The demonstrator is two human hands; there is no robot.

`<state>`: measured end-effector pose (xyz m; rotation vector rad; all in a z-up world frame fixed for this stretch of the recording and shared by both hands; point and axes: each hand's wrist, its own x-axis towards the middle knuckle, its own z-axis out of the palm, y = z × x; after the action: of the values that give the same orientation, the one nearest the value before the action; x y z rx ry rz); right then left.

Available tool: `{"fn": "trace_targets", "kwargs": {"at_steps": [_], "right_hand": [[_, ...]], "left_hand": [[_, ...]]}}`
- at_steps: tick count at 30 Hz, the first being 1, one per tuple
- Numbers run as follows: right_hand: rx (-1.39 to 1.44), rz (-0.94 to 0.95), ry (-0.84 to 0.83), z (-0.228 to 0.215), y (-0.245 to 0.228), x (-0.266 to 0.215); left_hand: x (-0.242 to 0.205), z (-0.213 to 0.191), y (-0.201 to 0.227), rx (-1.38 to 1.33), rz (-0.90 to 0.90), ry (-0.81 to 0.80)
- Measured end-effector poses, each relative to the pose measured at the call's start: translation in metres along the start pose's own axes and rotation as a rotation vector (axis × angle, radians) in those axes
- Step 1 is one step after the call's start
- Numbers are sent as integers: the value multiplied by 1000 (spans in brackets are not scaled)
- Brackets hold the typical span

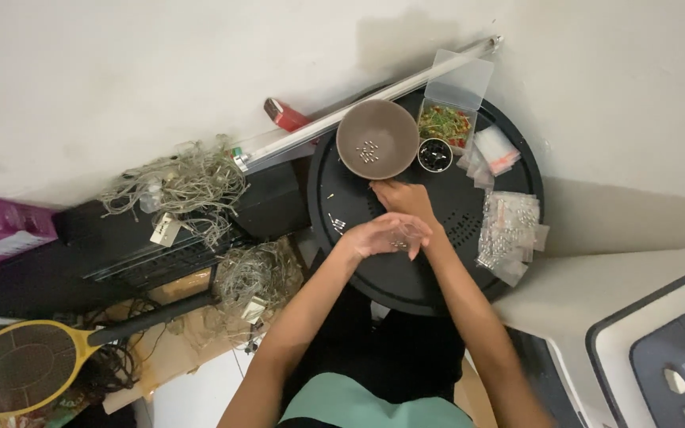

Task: The person sorts small metallic fasteners on a black tray, arranging them into neat rows and then transferring them into small plastic bags. The person also pours remaining fasteners from a bowl onto the tray and continues sorting them by hand.

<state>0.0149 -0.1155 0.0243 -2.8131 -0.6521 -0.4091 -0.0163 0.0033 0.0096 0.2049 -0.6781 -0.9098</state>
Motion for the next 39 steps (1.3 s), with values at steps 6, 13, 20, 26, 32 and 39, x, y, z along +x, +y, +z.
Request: {"fn": "trace_targets", "kwargs": {"at_steps": [6,13,20,26,32,39], "right_hand": [[244,213,42,-15,3,-10],[404,351,214,-105,2,-34],[532,442,271,-145,-8,-43],[507,232,291,-162,-22,-40],[476,209,357,-150,-13,-48],[546,514,250,-147,0,-59]], "left_hand": [[-2,-11,-1,19,2,130],[1,-13,2,20,-10,363],[4,-10,7,95,-82,608],[8,6,10,113,-87,641],[8,7,10,87,-66,670],[-1,-36,-3,-121,23,632]]}}
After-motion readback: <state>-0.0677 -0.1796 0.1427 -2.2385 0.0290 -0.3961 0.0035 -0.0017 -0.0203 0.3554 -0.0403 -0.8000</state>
